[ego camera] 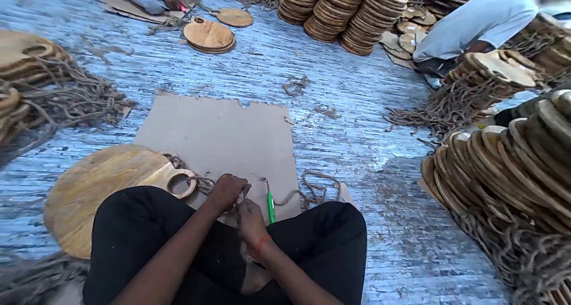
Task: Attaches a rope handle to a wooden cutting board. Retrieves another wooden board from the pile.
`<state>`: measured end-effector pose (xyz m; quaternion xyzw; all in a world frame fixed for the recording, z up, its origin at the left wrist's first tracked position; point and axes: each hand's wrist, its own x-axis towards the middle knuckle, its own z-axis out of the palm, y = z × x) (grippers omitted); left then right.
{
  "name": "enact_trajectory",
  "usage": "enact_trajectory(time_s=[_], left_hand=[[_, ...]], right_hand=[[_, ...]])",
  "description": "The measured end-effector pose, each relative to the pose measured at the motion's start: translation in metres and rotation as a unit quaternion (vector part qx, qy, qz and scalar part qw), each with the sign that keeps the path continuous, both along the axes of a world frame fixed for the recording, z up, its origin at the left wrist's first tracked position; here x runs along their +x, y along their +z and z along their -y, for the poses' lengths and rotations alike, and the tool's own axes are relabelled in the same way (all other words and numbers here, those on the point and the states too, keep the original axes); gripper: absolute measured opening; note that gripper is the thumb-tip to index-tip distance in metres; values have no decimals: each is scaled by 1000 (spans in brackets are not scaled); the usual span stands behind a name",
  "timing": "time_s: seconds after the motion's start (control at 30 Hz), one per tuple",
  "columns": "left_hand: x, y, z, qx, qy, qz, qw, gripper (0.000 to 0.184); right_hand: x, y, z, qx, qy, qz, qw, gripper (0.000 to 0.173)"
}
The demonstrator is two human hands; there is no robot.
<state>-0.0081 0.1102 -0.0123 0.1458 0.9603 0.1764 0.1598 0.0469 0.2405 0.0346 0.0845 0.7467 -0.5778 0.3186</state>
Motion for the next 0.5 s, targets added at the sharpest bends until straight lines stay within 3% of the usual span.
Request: enact_trajectory(time_s=[0.07,0.13,0.2,0.33,0.4,0.5], left_hand=[[-3,11,2,29,24,26,999,38],[-2,17,2,115,45,33,992,25],[-2,13,-8,215,48,22,975,30],[-13,-3,-31,362,104,64,924,33],[-18,-23,-38,365,148,99,914,34],[-19,-40,-40,341,184,162,908,36]], right_hand=[[-24,6,-21,106,175,-91,974,36],[-54,20,-46,216,304,-171,912,40],[-83,25,-76,306,339,-286,842,35],[-131,6,-115,343,345,-463,741,23],[-135,-20,-122,354,356,-448,740,23],[-125,-60,-127,361,348,-334,798,28]])
